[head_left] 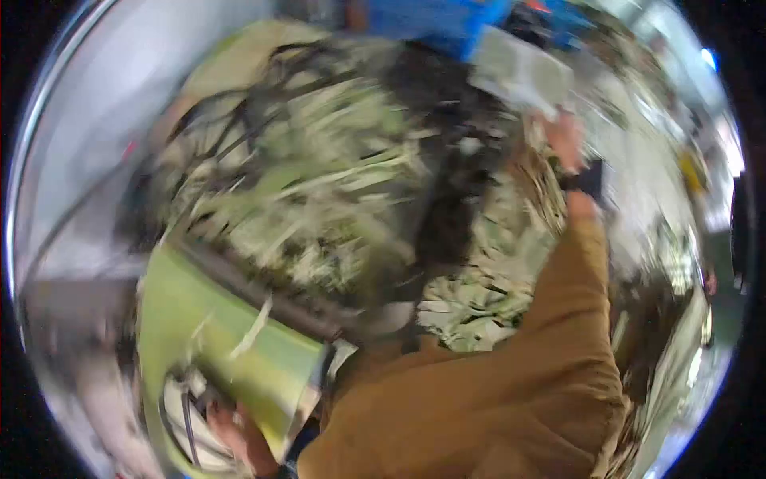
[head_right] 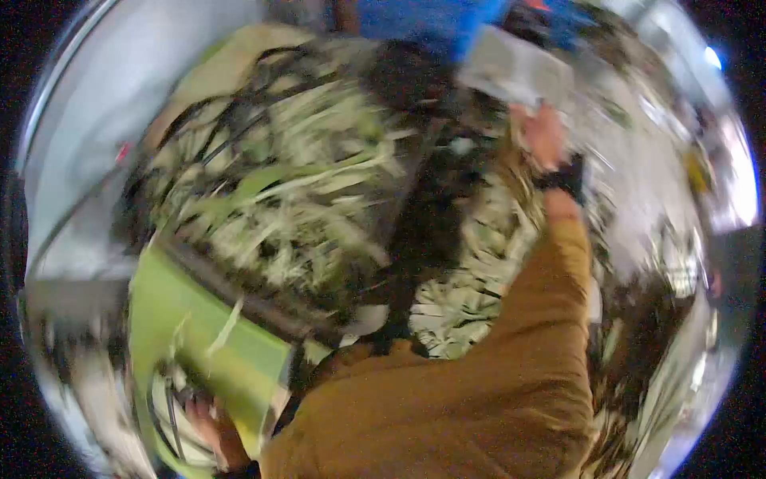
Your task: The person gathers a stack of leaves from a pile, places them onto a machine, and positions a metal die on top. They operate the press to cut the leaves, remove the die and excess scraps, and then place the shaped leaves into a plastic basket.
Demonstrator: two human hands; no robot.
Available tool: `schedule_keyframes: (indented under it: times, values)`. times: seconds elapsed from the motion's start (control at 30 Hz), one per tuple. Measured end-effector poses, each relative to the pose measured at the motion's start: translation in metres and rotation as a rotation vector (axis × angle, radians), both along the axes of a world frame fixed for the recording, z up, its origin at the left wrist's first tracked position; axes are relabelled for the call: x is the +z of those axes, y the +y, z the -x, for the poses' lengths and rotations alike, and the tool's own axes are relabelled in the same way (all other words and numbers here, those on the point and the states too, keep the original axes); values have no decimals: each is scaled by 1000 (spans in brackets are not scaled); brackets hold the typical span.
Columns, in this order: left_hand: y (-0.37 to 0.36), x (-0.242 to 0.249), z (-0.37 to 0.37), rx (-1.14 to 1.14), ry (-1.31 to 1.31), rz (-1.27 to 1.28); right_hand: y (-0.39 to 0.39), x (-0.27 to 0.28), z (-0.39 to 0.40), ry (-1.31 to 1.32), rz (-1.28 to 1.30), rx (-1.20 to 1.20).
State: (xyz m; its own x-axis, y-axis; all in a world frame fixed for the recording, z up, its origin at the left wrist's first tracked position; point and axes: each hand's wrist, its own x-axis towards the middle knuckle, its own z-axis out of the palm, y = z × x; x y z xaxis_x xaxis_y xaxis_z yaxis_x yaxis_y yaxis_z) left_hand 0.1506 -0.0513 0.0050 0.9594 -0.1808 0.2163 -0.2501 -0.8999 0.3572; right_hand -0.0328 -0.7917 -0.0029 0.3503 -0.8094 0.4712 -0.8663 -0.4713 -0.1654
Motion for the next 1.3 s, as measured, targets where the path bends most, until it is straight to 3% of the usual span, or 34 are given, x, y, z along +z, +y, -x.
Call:
schedule_keyframes:
  times: [0.03,0.07,0.1,0.13,0.17,0.2,0.23,0.3,0.33,0.37,0.43,0.47,0.5,0.57,0.67,0.77,0.8,0.97,1.03,1.1,1.17,1.23,1.27,1.3]
  values:
    - [-1,13,-4,-162,-42,-248,10,4,-37,-147,-281,39]
    - [1,5,3,-46,14,120,-11,-32,-62,-255,-199,322]
    - [6,-5,-1,206,153,206,60,5,-106,-302,-307,510]
    - [17,-13,-4,2,-123,-396,123,24,-143,-397,-414,673]
    - [-3,9,-5,109,72,-295,183,44,-169,-358,-547,838]
    - [-7,14,0,35,-39,-294,237,60,-187,-306,-661,987]
    - [-13,21,0,57,40,-274,286,69,-202,-304,-460,1357]
    - [-12,22,0,-59,-121,-253,376,80,-231,-248,-656,1736]
    - [-8,22,8,-34,-131,-242,418,72,-239,-226,-717,1886]
    - [-6,21,11,-54,-106,-243,453,69,-248,-69,-614,2025]
    - [-3,15,19,-62,-110,-260,526,58,-256,-106,-469,2282]
    - [-1,12,24,-56,-147,-234,558,46,-256,71,-482,2277]
    - [1,9,26,-50,-182,-205,578,41,-253,14,-172,2291]
    - [3,11,26,-39,-193,-152,600,47,-247,187,-58,2153]
    - [4,22,23,-88,-205,-64,613,40,-253,166,-22,2125]
    - [8,27,23,-84,-208,-6,615,38,-260,331,17,2140]
    - [10,35,25,-106,-151,-46,614,39,-260,170,135,2192]
    - [14,53,33,-108,-51,-32,621,92,-233,59,311,2232]
    - [25,53,34,-238,-346,144,619,106,-236,105,378,2170]
    - [46,45,47,-208,-503,158,617,99,-261,163,177,2025]
    - [73,41,64,30,-693,124,609,99,-297,232,30,1852]
    - [94,41,74,293,-535,75,594,93,-331,311,-68,1676]
    - [103,38,76,375,-426,-23,582,77,-348,162,14,1723]
    - [113,29,77,400,-442,-15,573,55,-373,256,12,1652]
